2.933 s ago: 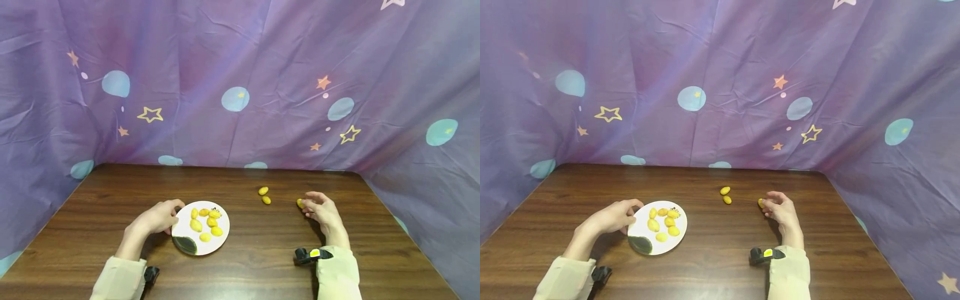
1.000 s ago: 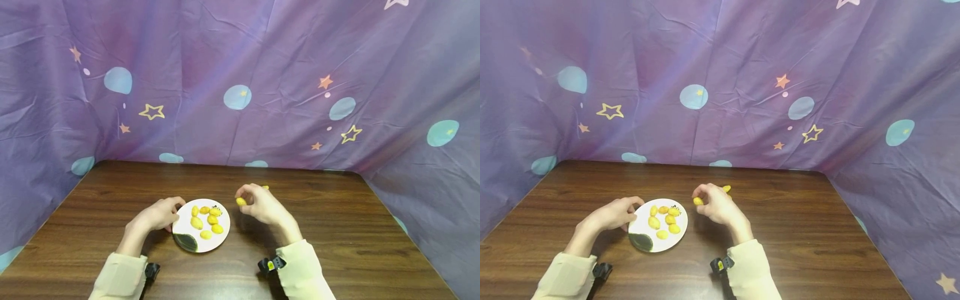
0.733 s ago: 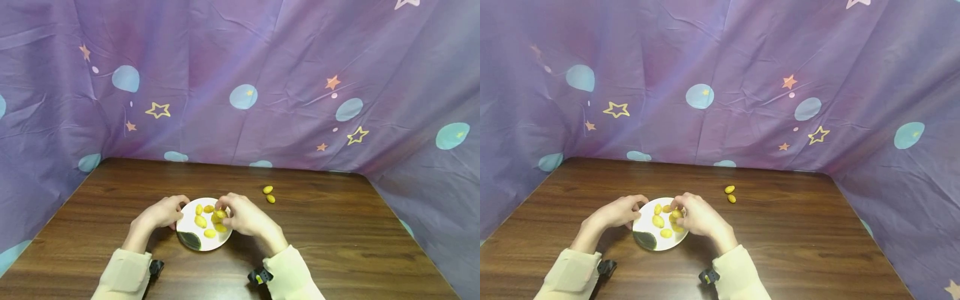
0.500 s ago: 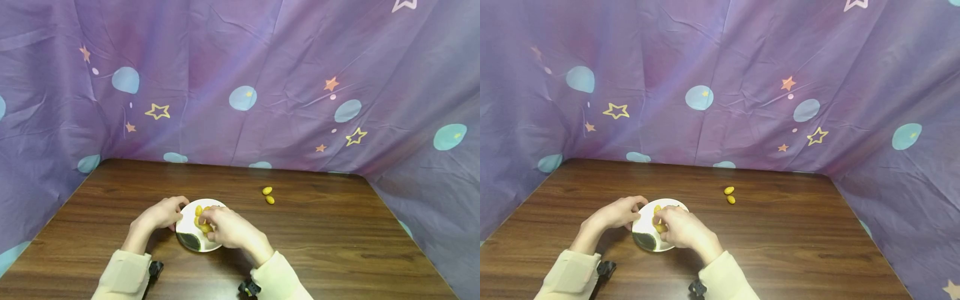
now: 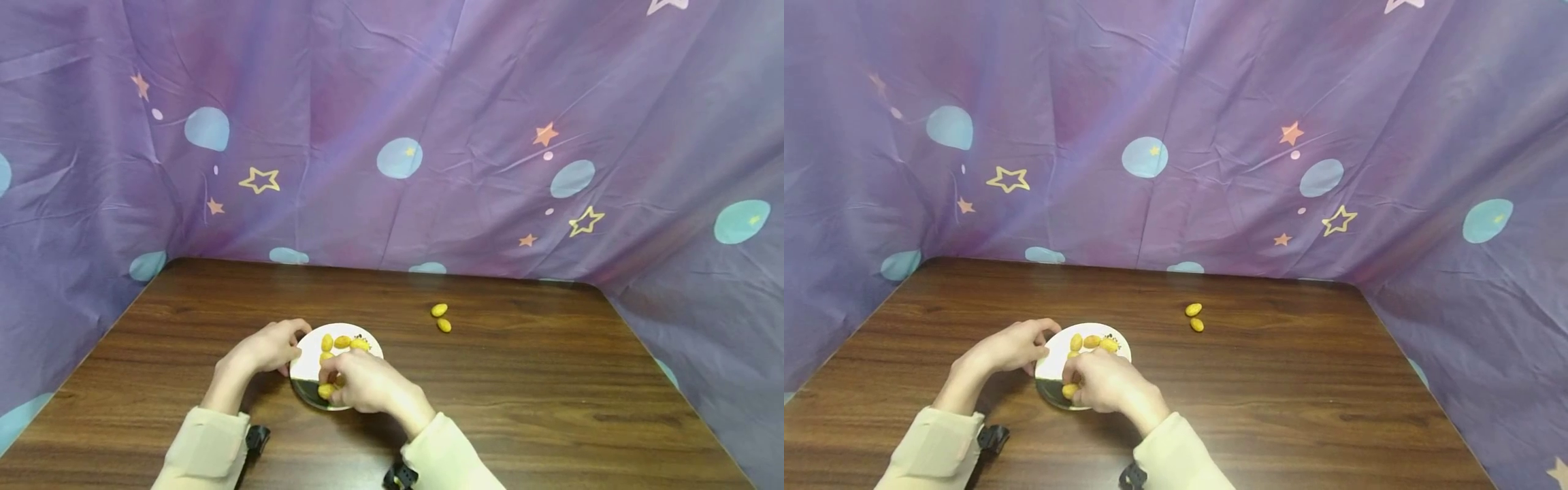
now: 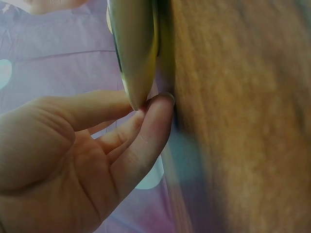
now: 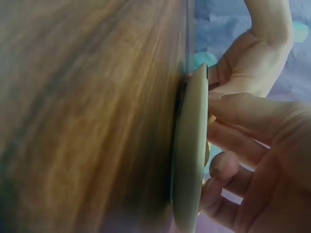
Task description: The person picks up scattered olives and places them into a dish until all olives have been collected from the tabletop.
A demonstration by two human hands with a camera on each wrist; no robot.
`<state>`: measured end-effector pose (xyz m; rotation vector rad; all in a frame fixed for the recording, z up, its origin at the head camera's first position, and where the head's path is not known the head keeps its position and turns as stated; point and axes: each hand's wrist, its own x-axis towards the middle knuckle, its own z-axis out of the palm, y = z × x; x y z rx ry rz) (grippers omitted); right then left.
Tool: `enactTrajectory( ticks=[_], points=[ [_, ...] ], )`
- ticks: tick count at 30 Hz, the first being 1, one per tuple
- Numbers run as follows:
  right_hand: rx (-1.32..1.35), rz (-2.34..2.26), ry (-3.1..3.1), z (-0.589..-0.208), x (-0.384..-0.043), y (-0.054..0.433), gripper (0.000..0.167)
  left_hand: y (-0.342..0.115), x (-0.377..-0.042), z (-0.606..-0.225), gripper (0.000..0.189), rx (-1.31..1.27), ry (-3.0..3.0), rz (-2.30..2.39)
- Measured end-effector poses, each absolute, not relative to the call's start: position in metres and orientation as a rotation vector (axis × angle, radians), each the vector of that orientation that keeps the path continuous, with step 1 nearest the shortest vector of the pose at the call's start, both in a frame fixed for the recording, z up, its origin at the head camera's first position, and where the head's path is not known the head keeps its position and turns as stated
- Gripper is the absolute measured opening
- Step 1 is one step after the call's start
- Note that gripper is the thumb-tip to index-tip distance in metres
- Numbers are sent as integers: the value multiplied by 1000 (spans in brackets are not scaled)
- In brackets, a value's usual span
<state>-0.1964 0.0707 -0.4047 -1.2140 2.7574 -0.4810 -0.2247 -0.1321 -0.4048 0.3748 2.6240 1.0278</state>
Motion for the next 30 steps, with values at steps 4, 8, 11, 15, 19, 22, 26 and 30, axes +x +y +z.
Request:
enactTrajectory(
  ticks=[4,8,11,15,19,22,26,30],
  points=[
    [-1219,-525,2740,-406,-199,73,15,-132,-224,-405,39,385,2633,1018],
    [-1171,-556,2722,-404,-199,75,19,-133,-224,-405,40,383,2632,1031],
    [-1112,-565,2705,-401,-198,77,30,-132,-224,-405,40,381,2627,1032],
    [-1054,-594,2670,-395,-198,83,47,-131,-224,-404,40,391,2624,1030],
    [-1055,-703,2624,-387,-202,92,51,-131,-224,-404,40,391,2626,1031],
    [-1059,-837,2575,-381,-206,103,50,-130,-225,-404,41,376,2623,1030],
    [-1045,-1049,2489,-380,-218,124,42,-130,-226,-404,41,361,2623,1014],
    [-889,-1318,2372,-387,-230,148,35,-130,-226,-405,41,353,2626,1003]
  ],
)
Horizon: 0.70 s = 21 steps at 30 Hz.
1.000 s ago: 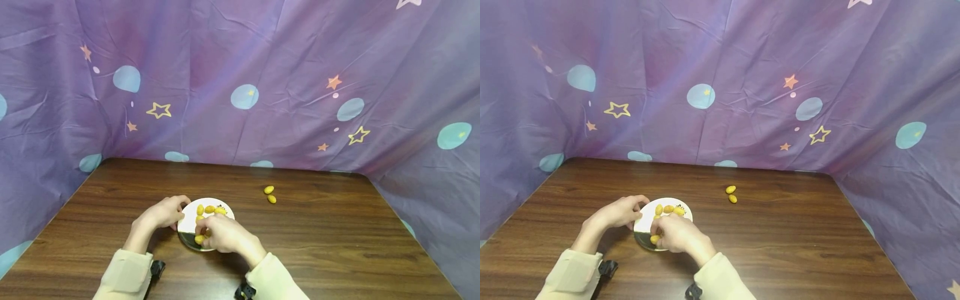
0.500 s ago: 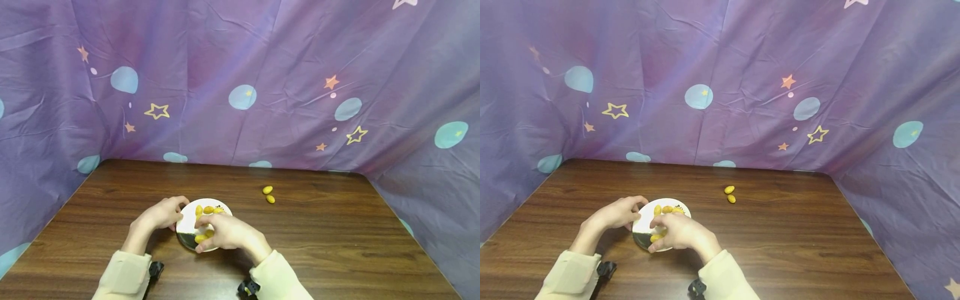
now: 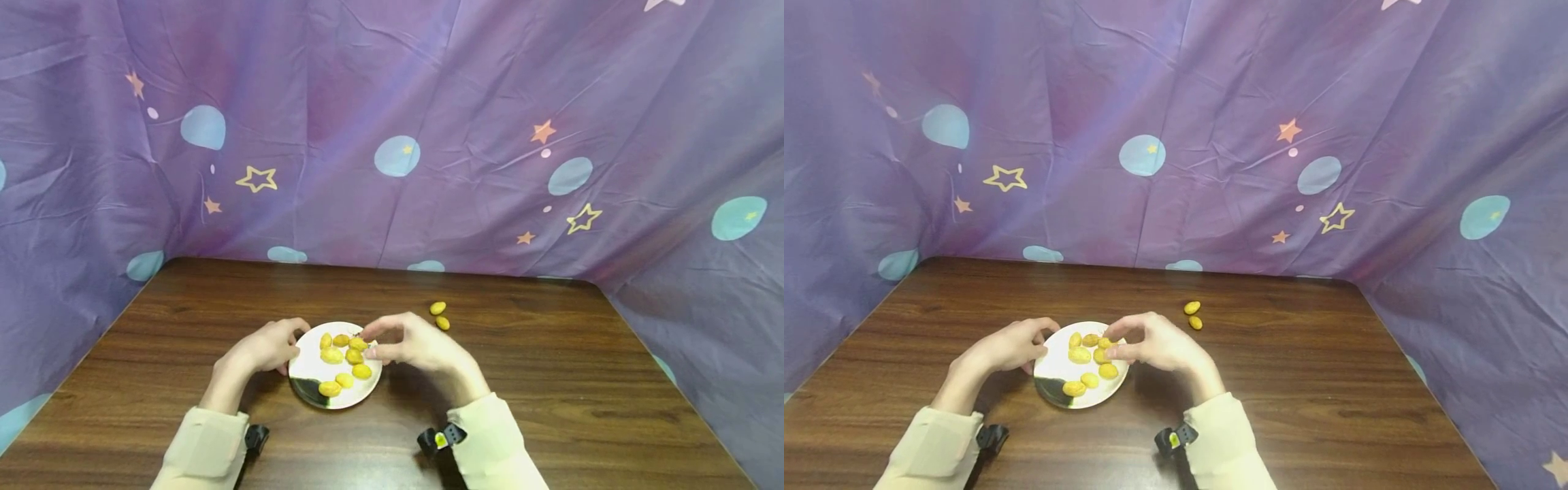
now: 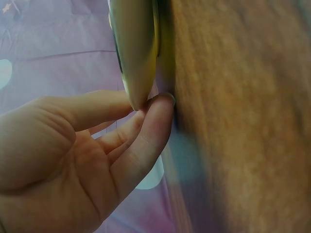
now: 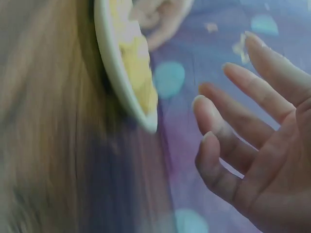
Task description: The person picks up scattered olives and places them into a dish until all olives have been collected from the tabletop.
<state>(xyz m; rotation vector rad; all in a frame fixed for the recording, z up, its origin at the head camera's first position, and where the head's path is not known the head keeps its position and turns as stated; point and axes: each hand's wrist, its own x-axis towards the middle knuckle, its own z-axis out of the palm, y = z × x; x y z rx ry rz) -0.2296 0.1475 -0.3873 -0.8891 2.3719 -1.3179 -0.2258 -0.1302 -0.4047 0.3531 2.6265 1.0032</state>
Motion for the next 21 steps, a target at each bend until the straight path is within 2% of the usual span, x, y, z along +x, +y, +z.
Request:
enactTrajectory(
  ticks=[9,14,21],
  points=[
    [-515,-1814,2386,-407,-251,203,30,-131,-227,-403,41,378,2627,1002],
    [-282,-2100,2269,-417,-257,221,19,-130,-227,-404,40,367,2627,997],
    [-22,-2198,2224,-426,-261,234,17,-129,-225,-405,40,359,2623,1007]
  ],
)
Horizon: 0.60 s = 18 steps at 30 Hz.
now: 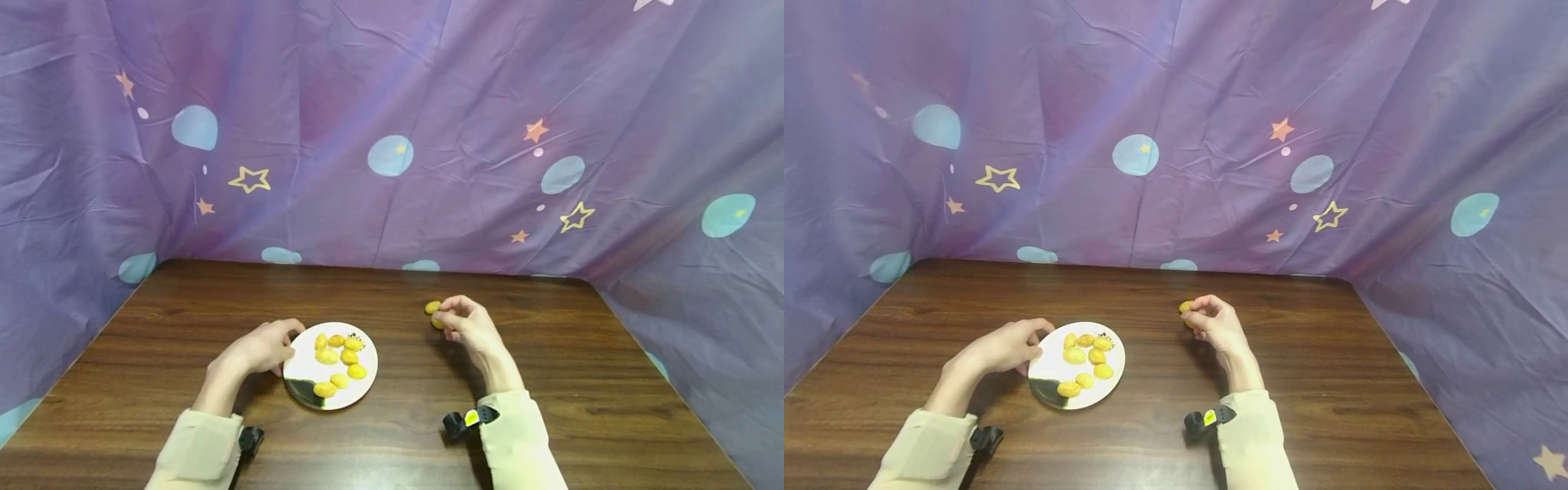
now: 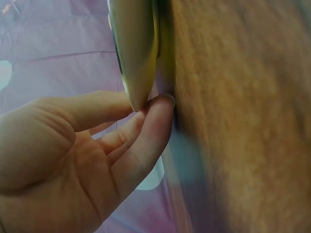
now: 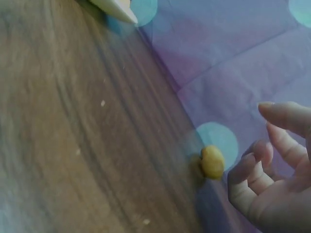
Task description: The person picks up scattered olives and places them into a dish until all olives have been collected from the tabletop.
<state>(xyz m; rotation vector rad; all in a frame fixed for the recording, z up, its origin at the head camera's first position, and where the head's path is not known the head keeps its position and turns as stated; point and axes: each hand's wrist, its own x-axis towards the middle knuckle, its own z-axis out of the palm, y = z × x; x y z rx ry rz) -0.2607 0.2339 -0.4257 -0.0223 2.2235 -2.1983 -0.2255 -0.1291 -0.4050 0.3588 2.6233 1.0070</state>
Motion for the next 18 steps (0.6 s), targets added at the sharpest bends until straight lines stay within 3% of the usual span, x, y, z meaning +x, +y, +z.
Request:
enactTrajectory(
  ticks=[7,13,18],
  points=[
    [81,-2134,2280,-443,-267,239,21,-129,-226,-404,41,332,2621,1002],
    [-14,-1998,2346,-451,-272,246,35,-128,-228,-405,42,305,2624,979],
    [-50,-1870,2419,-448,-276,244,37,-130,-228,-406,42,303,2627,987]
  ],
)
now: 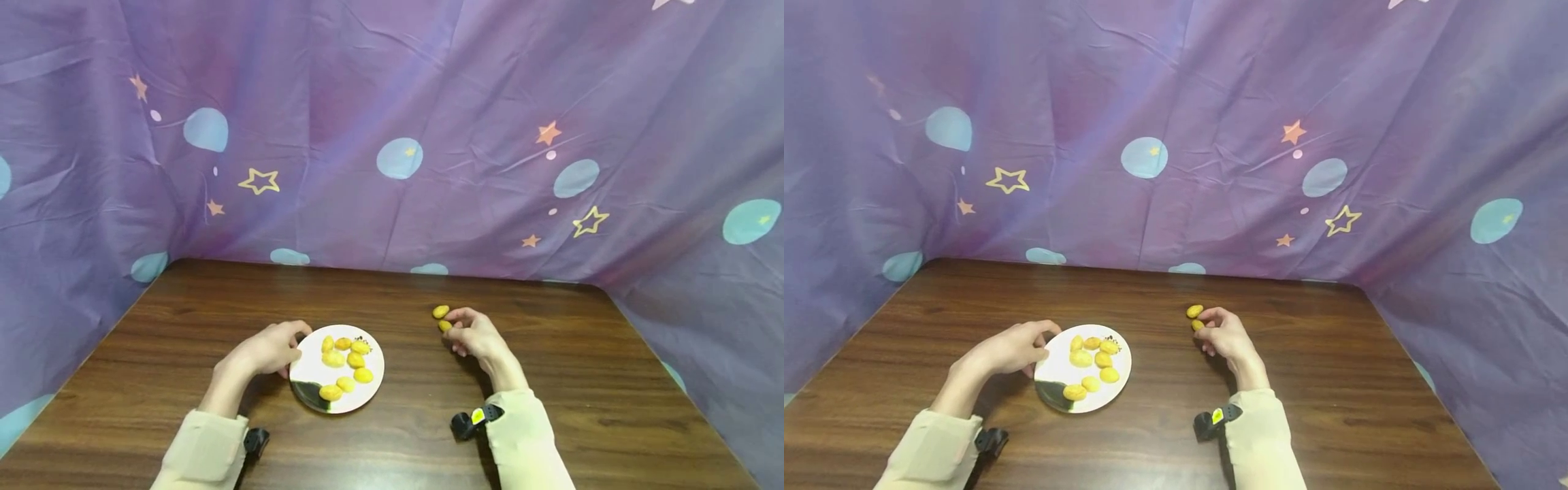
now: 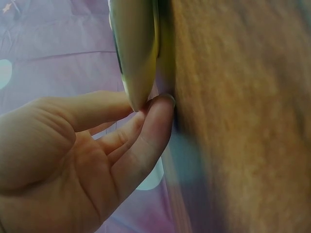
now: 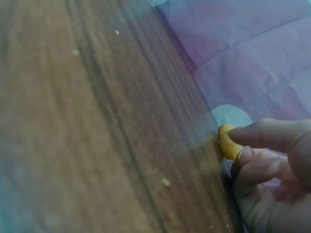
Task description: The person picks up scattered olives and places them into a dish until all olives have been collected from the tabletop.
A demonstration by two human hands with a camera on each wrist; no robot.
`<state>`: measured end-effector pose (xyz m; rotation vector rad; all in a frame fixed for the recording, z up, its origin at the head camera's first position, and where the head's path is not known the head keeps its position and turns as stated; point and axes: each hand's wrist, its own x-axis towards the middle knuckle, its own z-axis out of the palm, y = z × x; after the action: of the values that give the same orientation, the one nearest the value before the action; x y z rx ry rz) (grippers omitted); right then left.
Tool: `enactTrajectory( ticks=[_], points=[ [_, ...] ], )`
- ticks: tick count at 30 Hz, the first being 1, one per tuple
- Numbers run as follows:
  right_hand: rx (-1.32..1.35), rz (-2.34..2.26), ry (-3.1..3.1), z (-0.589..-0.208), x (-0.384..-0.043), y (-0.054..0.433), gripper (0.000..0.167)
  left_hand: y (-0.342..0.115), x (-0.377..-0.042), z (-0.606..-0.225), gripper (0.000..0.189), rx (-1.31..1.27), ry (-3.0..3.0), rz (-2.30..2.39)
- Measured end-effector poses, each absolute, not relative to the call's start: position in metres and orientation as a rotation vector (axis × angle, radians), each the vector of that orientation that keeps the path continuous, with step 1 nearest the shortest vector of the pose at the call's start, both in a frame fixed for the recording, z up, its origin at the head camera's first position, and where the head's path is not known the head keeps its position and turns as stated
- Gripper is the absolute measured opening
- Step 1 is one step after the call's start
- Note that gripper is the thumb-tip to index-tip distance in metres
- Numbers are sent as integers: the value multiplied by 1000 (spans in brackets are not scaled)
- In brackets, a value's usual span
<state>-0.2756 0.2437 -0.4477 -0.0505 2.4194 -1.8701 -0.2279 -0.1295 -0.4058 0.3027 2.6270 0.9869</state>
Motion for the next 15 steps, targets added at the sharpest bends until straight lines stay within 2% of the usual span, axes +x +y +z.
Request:
enactTrajectory(
  ticks=[7,15],
  points=[
    [-24,-1750,2522,-443,-276,238,29,-130,-225,-406,40,313,2621,1002],
    [-124,-1734,2518,-447,-275,244,27,-129,-226,-405,40,333,2621,1007]
  ],
)
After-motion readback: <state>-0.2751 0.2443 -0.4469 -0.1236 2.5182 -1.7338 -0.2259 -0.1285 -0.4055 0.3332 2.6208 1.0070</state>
